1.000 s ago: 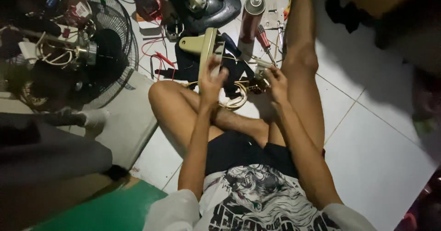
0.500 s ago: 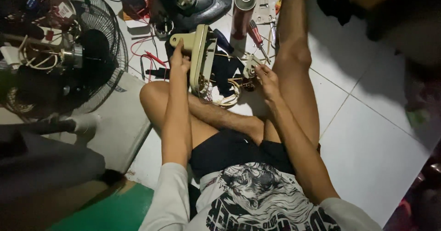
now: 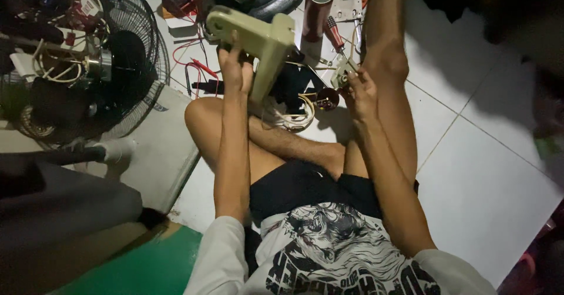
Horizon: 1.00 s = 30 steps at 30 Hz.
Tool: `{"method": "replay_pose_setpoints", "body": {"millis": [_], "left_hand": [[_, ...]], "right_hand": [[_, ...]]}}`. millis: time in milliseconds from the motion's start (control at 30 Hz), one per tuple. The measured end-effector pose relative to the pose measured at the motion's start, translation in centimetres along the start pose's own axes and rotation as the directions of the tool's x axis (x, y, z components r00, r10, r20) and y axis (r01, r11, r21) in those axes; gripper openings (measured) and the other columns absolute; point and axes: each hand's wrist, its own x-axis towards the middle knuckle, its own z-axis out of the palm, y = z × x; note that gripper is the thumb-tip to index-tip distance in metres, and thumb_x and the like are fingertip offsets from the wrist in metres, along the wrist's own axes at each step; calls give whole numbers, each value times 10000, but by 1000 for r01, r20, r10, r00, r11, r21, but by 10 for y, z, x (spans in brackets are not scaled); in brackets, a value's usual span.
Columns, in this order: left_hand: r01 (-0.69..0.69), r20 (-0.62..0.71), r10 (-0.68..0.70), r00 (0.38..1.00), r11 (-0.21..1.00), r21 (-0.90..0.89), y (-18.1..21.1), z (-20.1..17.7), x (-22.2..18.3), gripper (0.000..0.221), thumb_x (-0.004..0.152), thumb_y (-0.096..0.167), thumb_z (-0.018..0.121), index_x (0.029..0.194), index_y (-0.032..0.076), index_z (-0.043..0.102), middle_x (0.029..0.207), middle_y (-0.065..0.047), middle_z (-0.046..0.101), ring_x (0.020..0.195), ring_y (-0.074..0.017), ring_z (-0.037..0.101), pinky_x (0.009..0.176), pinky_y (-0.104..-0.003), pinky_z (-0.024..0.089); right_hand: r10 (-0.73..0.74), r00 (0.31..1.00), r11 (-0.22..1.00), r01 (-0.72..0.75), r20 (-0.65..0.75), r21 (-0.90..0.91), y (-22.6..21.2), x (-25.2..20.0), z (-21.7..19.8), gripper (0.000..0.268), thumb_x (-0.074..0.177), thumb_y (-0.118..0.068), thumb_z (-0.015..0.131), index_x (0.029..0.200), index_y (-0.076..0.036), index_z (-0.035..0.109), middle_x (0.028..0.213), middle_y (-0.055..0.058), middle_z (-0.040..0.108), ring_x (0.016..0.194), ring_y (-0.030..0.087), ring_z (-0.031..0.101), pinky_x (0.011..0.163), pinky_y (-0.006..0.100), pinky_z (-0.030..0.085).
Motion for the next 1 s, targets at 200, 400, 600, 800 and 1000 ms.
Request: {"method": "replay_pose_setpoints", "body": {"millis": [200,400,600,800,1000], "left_hand": [[-274,354,95,930,821,500,-7,-42,-19,216,929,39,758,1080,117,624,943,-50,655,888,-134,604,890,-336,539],[-598,661,97,744,539,594,-28,-17,-55,875,631,-208,597,1473,21,535,1386,-281,592,1346,-357,504,1144,-500,414],[-568,653,58,755,555,608,-54,-39,-55,881,691,-253,613,1499,88,533,1380,-185,582,1325,-327,526,1105,-458,435],[-531,625,-41,780,487,694,-67,-38,-57,784,762,-155,649,1496,95,528,1337,-220,597,1281,-414,566,1110,-513,445],[-553,654,-72,753,470,688,-53,-31,-59,866,695,-165,631,1511,102,514,1348,-238,595,1297,-425,551,1133,-512,417]], "right_hand": [[-153,979,988,149,136,35,0,-11,7,269,964,-36,751,1179,-114,607,869,14,650,769,125,694,759,285,619],[-136,963,983,160,231,-86,-17,-16,14,321,966,-97,764,1212,-129,561,937,25,677,772,108,687,642,236,605],[-402,809,775,550,429,-312,-37,-3,29,492,862,25,863,1273,-21,597,1144,188,682,1028,230,660,849,391,598],[-243,678,409,720,694,-560,-80,3,102,442,863,55,794,1275,-79,710,1045,181,738,968,365,728,808,417,589],[-97,556,19,831,826,-557,-77,20,130,459,882,-6,805,1312,-126,698,1015,156,756,908,375,732,768,442,580]]}}
